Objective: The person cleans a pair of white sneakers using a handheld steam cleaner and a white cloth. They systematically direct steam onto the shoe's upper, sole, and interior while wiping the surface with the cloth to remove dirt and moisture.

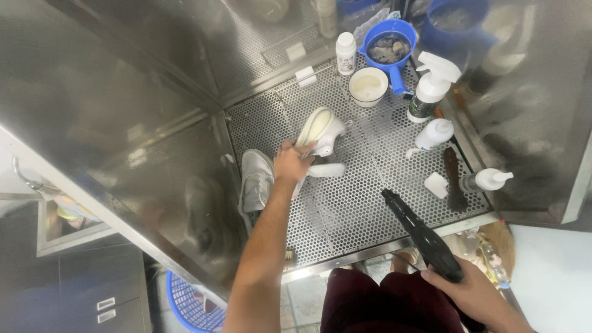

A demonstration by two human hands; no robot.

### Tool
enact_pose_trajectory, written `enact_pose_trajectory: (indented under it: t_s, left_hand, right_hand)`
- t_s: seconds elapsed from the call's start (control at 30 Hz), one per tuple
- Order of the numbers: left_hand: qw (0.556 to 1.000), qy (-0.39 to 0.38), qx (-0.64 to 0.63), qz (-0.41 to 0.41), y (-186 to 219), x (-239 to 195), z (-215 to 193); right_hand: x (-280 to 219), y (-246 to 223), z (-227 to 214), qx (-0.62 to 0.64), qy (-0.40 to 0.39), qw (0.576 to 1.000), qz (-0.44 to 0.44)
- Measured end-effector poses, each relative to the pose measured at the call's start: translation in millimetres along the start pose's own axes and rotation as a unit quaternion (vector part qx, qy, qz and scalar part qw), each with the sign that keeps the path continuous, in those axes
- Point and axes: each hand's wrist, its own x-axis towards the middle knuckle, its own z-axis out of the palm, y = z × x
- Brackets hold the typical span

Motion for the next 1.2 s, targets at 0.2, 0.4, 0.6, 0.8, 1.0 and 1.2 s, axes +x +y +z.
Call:
enact_pose_trajectory:
  t_s: [0.2, 0.4, 0.6, 0.8, 1.0, 1.2]
  left_hand:
    - [0.987, 0.054, 0.005, 0.150, -27.8, -3.7, -19.7]
    - [0.984, -0.029, 0.123, 0.128, -21.1, 14.4, -0.2]
    - [0.937, 0.018, 0.223, 0.267, 16.9, -16.8, 16.5]
    - [0.937, -0.115, 0.312, 0.102, 40.5, -33.5, -7.8]
    - [0.938, -0.054, 0.298, 0.169, -8.5, -14.9, 5.2]
    - [0.944, -0.064, 0.287, 0.148, -3.9, -8.6, 6.3]
  right_hand:
    - [3.2, 12.0, 1.7, 0.020, 0.027, 0.999, -0.020]
    - [4.1, 5.4, -4.1, 0.010, -0.002, 1.000, 0.023]
    - [1.9, 1.1, -4.3, -0.004, -0.009, 1.000, 0.023]
    - [4.4, 0.4, -6.5, 0.004, -0.020, 1.000, 0.020]
    - [13.5, -10.5, -3.0, 0.039, -0.010, 0.998, 0.055]
    - [22.0, -33.1, -3.9, 0.046, -0.033, 0.998, -0.006]
